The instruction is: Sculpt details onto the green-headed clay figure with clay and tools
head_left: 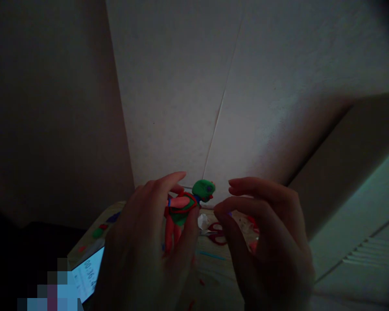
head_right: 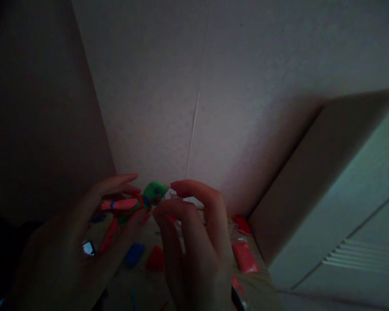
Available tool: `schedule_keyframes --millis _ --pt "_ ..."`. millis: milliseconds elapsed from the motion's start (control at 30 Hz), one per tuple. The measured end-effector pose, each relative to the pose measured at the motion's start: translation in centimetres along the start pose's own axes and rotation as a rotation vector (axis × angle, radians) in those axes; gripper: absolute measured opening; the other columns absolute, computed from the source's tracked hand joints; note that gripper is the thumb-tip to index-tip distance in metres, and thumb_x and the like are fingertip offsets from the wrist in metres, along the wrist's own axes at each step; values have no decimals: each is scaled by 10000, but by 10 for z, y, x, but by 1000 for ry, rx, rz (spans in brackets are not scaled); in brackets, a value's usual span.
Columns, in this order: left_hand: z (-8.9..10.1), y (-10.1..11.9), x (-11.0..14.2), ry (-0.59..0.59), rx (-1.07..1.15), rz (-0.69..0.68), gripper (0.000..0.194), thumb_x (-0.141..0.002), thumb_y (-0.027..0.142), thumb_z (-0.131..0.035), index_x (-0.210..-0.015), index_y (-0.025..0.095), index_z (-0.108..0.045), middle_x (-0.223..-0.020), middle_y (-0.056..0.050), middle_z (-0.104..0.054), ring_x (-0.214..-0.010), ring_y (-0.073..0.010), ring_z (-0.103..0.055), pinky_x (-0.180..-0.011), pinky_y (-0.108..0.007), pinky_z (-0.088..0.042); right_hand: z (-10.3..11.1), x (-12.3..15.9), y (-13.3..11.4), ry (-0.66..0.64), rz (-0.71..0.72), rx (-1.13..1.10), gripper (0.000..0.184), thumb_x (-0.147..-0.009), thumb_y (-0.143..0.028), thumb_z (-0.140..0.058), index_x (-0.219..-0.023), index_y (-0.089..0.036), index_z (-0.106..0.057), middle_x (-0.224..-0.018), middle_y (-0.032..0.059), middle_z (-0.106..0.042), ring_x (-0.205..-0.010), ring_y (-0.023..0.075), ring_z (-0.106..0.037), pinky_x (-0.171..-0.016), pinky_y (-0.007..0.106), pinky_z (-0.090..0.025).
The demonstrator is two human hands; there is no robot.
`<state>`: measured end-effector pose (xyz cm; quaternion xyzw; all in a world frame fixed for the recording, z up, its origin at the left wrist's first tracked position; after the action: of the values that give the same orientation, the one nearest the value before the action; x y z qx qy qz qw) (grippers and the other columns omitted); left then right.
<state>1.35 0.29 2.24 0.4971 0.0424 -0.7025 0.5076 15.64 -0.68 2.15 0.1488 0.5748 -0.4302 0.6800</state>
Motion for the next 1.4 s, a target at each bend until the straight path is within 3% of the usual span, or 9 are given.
schedule_keyframes --millis 233,500,700,967,1167,1300,1400 --pt "0 -1 -1 -24 6 -40 280 -866 267 -589 -1145 265 -570 -1014 -15 -713 -900 -206 -693 -800 -327 -575 -3 -2 -2 28 -5 -7 99 -838 -191 -645 -839 -285 -677 -993 32 -614 -910 214 -613 -726 372 -548" --pt "-2 1 1 -56 2 -106 301 -876 242 -597 -1170 257 -533 -1025 -13 -700 -908 -181 -677 -784 -312 -578 -3 -3 3 35 -45 -14 115 -800 -171 -672 -797 -284 -694 -974 35 -638 -849 217 -621 -619 346 -535" --pt "-3 2 0 -61 -26 -123 290 -884 223 -572 -1169 254 -523 -1023 -20 -701 -907 -185 -677 -794 -321 -576 -6 -3 5 7 -40 -9 78 -818 -197 -646 -814 -269 -674 -974 37 -640 -852 218 -616 -675 374 -524" --pt "-5 1 0 -62 -19 -44 279 -887 235 -537 -1164 259 -554 -1045 -38 -706 -927 -219 -687 -820 -361 -568 -14 1 4 -47 -23 33 100 -884 -178 -555 -844 -241 -622 -1031 42 -620 -915 206 -599 -762 396 -497" --pt "-5 0 -2 -78 -16 -38 272 -877 238 -556 -1148 251 -569 -1027 -34 -715 -893 -210 -701 -802 -350 -578 -11 -2 3 -31 -11 -19 117 -887 -141 -544 -815 -223 -588 -998 40 -604 -914 184 -597 -737 341 -506" --pt "-4 -1 -3 -99 65 -7 270 -869 243 -564 -1138 261 -577 -1007 -28 -726 -841 -197 -716 -736 -318 -600 -5 -3 8 -21 -105 -118 25 -867 -208 -590 -869 -233 -590 -1021 53 -605 -966 206 -602 -729 333 -529" --pt "-4 -4 -3 -116 165 56 262 -865 264 -575 -1125 287 -585 -1002 -19 -733 -800 -188 -728 -675 -293 -616 -3 -2 16 -47 -233 -202 109 -860 -300 -611 -956 -248 -604 -1052 57 -613 -949 209 -618 -701 324 -542"
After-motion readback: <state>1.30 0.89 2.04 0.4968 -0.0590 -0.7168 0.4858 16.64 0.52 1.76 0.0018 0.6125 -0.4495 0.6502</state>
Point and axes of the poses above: each hand's wrist, its own x-axis away from the middle knuckle, its own z-axis out of the back of the hand, y = z × x, the point moved 4 cm from there along -x, towards the middle knuckle
